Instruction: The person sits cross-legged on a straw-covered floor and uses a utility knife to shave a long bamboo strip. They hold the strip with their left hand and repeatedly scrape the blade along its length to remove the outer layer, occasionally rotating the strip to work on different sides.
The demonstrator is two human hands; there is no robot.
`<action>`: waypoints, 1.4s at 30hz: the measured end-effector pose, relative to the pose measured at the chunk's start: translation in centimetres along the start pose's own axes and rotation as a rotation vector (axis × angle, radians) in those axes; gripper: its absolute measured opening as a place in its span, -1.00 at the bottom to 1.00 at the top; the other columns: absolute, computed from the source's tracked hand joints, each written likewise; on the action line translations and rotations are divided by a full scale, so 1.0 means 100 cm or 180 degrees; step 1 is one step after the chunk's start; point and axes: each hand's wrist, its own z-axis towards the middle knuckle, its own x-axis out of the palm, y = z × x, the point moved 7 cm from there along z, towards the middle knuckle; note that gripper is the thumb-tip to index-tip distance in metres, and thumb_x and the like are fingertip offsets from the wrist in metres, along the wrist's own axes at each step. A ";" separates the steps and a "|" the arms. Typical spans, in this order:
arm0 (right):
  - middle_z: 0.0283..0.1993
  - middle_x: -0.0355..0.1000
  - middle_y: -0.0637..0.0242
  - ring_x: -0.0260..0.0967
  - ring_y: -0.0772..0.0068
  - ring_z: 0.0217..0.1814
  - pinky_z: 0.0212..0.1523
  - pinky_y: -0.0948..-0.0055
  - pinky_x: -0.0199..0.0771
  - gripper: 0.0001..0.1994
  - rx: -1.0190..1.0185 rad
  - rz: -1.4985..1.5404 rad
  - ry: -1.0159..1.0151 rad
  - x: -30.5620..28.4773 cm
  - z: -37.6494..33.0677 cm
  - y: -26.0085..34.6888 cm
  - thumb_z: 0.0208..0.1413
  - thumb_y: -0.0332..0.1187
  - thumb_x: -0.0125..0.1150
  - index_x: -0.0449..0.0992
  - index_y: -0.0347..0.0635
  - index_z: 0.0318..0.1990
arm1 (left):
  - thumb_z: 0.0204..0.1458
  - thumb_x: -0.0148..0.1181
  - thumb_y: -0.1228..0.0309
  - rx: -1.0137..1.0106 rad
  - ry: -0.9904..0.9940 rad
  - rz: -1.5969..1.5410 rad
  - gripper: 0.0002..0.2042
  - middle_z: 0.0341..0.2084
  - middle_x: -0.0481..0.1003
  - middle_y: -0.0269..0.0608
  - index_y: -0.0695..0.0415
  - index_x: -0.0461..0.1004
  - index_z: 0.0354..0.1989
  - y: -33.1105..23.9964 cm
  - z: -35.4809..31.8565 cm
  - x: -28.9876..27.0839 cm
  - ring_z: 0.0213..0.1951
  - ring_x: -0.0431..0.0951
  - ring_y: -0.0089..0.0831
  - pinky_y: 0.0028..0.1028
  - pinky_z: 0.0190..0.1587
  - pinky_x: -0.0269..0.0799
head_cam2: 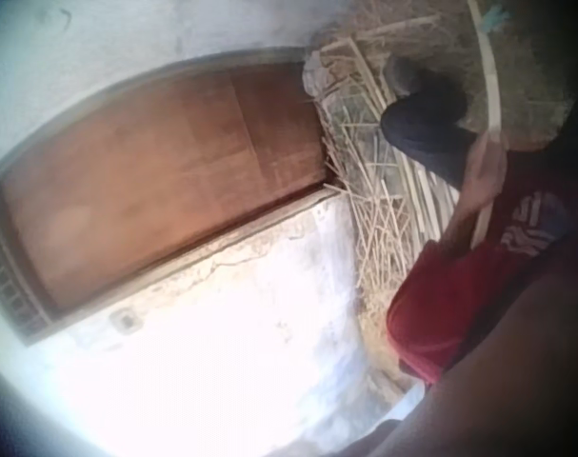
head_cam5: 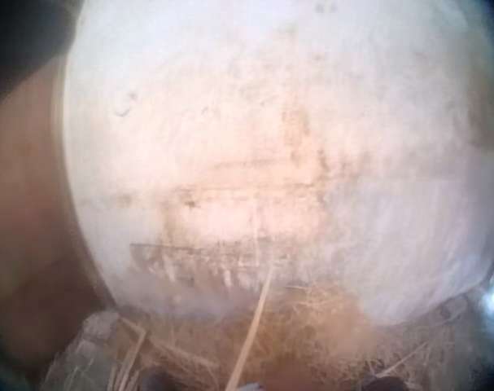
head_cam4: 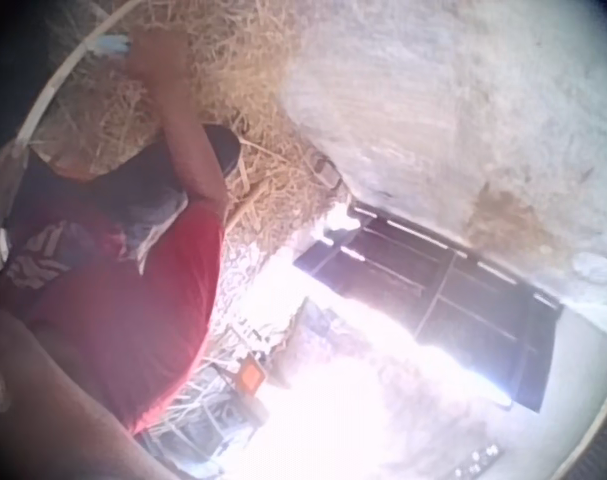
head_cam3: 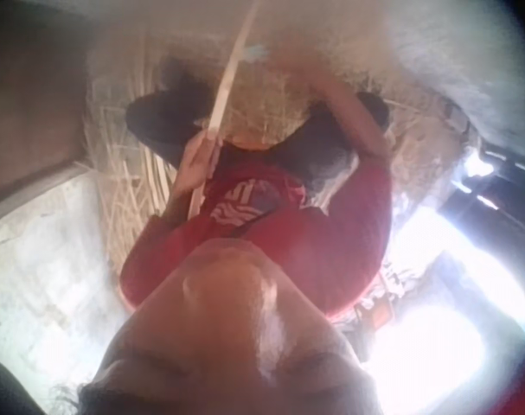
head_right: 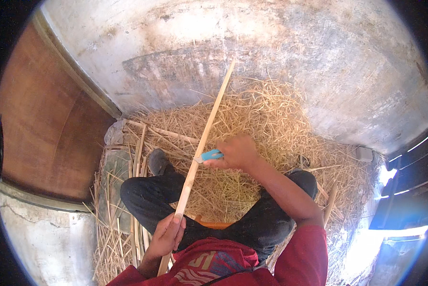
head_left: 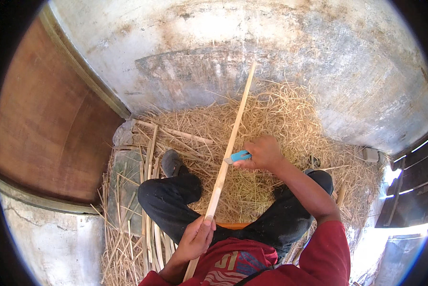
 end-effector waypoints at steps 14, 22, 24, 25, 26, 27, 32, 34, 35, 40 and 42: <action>-0.70 0.36 0.19 0.40 0.18 -0.63 -0.54 0.18 0.39 -0.27 0.1475 0.0527 0.1114 0.013 0.011 -0.045 -0.01 0.44 -0.20 0.56 -0.09 -0.43 | 0.30 -0.36 0.15 -0.0485 0.0634 -0.2077 -0.67 -0.92 0.11 -0.36 0.10 0.19 -0.40 0.036 -0.009 0.005 -0.88 0.05 -0.56 -0.57 -0.62 0.10; -0.63 0.42 0.12 0.43 0.06 -0.57 -0.49 0.13 0.42 -0.34 0.0298 0.0863 0.0871 0.000 -0.020 0.031 0.00 0.38 -0.11 0.59 -0.07 -0.32 | 0.30 -0.39 0.13 -0.0498 0.1346 -0.3639 -0.67 -0.94 0.12 -0.47 -0.01 0.13 -0.48 0.036 -0.008 0.022 -0.93 0.04 -0.59 -0.58 -0.71 0.03; -0.66 0.40 0.12 0.40 0.06 -0.61 -0.52 0.16 0.39 -0.38 0.0767 0.0616 0.0888 0.005 -0.017 0.003 0.00 0.35 -0.06 0.60 -0.04 -0.33 | 0.29 -0.38 0.10 -0.0448 0.1515 -0.3962 -0.66 -0.94 0.12 -0.46 0.00 0.15 -0.47 0.038 -0.007 0.029 -0.93 0.05 -0.60 -0.58 -0.72 0.05; -0.66 0.40 0.12 0.41 0.07 -0.60 -0.51 0.16 0.39 -0.39 0.1055 0.0459 0.0979 0.007 -0.005 -0.031 -0.01 0.35 -0.05 0.61 -0.02 -0.32 | 0.29 -0.38 0.09 -0.0418 0.1642 -0.4074 -0.65 -0.94 0.12 -0.46 0.00 0.16 -0.46 0.034 -0.006 0.028 -0.92 0.05 -0.60 -0.57 -0.72 0.05; -0.66 0.40 0.12 0.42 0.08 -0.59 -0.50 0.16 0.39 -0.40 0.1304 0.0299 0.1104 0.010 0.001 -0.050 -0.02 0.35 -0.03 0.61 0.01 -0.31 | 0.26 -0.27 0.10 -0.0652 0.1367 -0.3033 -0.67 -0.92 0.14 -0.45 0.04 0.19 -0.46 0.054 -0.016 0.026 -0.90 0.10 -0.63 -0.58 -0.74 0.05; -0.66 0.39 0.13 0.42 0.08 -0.60 -0.50 0.16 0.39 -0.42 0.1127 0.0335 0.1342 0.010 0.002 -0.036 0.00 0.34 -0.04 0.61 0.02 -0.32 | 0.22 -0.19 0.11 -0.0738 0.1680 -0.2873 -0.66 -0.91 0.16 -0.43 0.05 0.21 -0.51 0.040 -0.025 0.037 -0.89 0.13 -0.62 -0.57 -0.72 0.07; -0.59 0.43 0.13 0.46 0.13 -0.51 -0.43 0.13 0.42 -0.36 0.0603 0.0871 0.1160 0.023 -0.023 0.032 0.03 0.34 -0.09 0.55 -0.12 -0.45 | 0.26 -0.32 0.18 0.0178 0.2007 -0.3071 -0.68 -0.91 0.22 -0.50 0.03 0.17 -0.50 -0.020 -0.015 0.046 -0.88 0.20 -0.63 -0.55 -0.71 0.09; -0.64 0.40 0.17 0.42 0.12 -0.59 -0.51 0.16 0.39 -0.41 0.0952 0.1014 0.0737 0.011 -0.030 0.002 0.02 0.30 -0.02 0.54 -0.09 -0.47 | 0.29 -0.41 0.16 0.0262 0.1945 -0.3475 -0.66 -0.93 0.18 -0.52 0.01 0.15 -0.50 -0.017 -0.004 0.033 -0.91 0.16 -0.62 -0.56 -0.71 0.07; -0.66 0.39 0.18 0.40 0.12 -0.61 -0.54 0.18 0.37 -0.43 0.1022 0.1257 0.0603 0.003 -0.030 -0.016 0.01 0.29 0.00 0.54 -0.07 -0.48 | 0.30 -0.41 0.15 0.0187 0.1798 -0.3534 -0.65 -0.95 0.15 -0.51 0.00 0.14 -0.51 -0.013 -0.003 0.027 -0.92 0.13 -0.61 -0.58 -0.72 0.05; -0.73 0.33 0.19 0.35 0.11 -0.69 -0.63 0.22 0.32 -0.45 0.0018 0.1189 0.0160 -0.048 -0.023 0.029 0.02 0.26 0.03 0.53 -0.10 -0.51 | 0.31 -0.48 0.13 0.0024 0.1787 -0.4063 -0.64 -0.95 0.12 -0.52 -0.02 0.14 -0.48 0.008 0.011 0.023 -0.93 0.10 -0.63 -0.56 -0.71 -0.02; -0.73 0.32 0.18 0.36 0.11 -0.69 -0.63 0.22 0.33 -0.44 -0.0246 0.0896 0.0338 -0.047 -0.022 0.049 0.03 0.26 0.02 0.53 -0.10 -0.51 | 0.31 -0.48 0.12 -0.0153 0.1955 -0.4136 -0.64 -0.95 0.12 -0.52 -0.03 0.15 -0.48 0.011 0.011 0.032 -0.92 0.09 -0.63 -0.57 -0.68 0.01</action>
